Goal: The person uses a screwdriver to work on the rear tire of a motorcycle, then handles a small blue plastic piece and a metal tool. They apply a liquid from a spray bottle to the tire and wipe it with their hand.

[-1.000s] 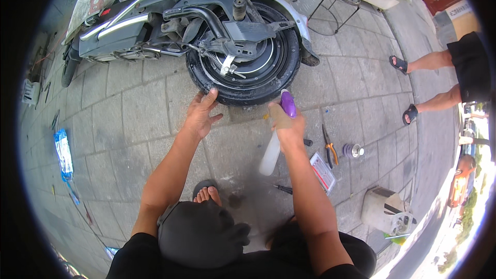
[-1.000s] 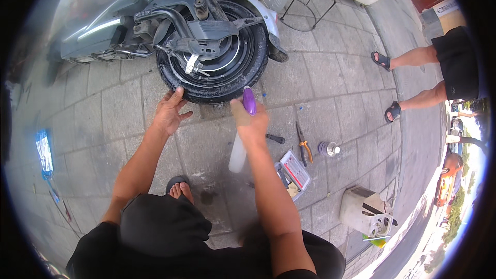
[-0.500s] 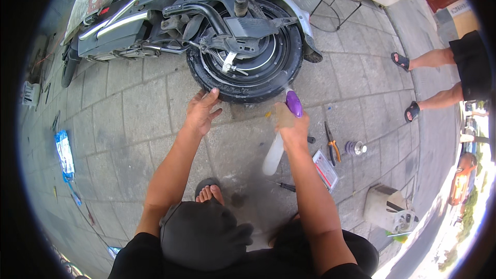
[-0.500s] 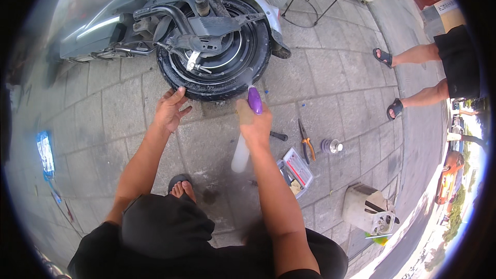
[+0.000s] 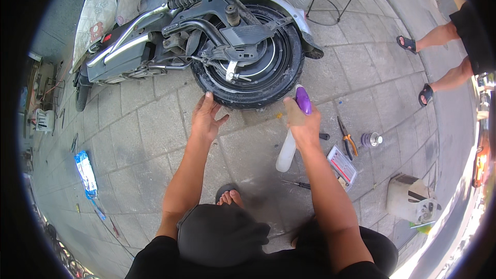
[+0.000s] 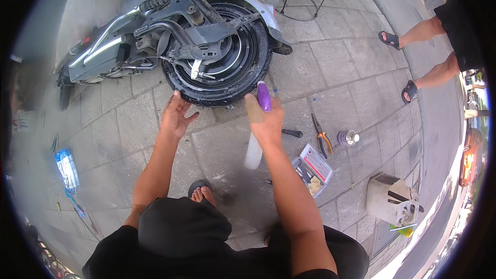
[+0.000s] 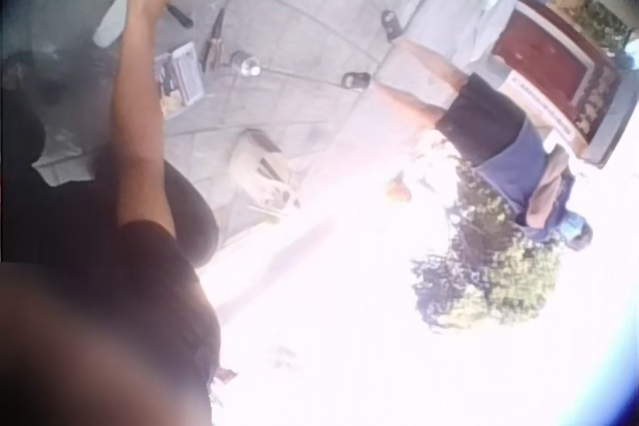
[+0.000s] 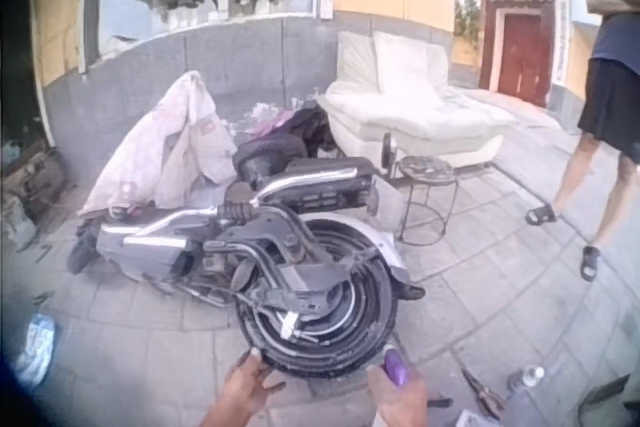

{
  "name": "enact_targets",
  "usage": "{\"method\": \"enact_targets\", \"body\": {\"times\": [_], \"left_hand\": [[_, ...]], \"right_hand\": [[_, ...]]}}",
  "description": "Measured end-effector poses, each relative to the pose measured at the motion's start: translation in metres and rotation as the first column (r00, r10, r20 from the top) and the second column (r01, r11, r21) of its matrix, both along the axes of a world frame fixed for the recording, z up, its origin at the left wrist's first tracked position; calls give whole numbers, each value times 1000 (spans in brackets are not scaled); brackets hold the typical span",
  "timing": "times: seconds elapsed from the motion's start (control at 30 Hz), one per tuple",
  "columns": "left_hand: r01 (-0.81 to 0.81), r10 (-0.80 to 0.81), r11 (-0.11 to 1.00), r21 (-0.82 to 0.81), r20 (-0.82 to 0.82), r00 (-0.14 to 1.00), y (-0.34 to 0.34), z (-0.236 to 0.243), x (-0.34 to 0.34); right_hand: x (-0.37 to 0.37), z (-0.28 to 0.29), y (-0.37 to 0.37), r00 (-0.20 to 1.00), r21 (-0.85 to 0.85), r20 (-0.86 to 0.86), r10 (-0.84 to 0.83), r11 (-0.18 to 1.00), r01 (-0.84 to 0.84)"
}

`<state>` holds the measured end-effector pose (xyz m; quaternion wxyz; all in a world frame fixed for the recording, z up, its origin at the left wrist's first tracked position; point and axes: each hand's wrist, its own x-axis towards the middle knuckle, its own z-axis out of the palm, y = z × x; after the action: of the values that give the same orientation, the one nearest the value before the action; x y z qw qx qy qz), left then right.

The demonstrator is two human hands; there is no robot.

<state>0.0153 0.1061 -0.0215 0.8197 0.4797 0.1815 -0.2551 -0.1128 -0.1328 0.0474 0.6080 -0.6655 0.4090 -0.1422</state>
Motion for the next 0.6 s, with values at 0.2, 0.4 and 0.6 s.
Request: {"method": "enact_targets", "body": {"times": [0.2, 0.4, 0.6], "left_hand": [[185, -185, 983, 15, 6, 983, -12, -10, -20], [40, -41, 998, 44, 19, 999, 0, -14, 5], [220, -221, 974, 61, 11, 975, -3, -16, -3]], "right_hand": [[-4, -3, 8, 998, -115, -32, 55, 992, -58], [-7, -10, 7, 996, -90, 83, 34, 996, -26], [-7, -10, 13, 1000, -31, 13, 7, 1000, -6]]}}
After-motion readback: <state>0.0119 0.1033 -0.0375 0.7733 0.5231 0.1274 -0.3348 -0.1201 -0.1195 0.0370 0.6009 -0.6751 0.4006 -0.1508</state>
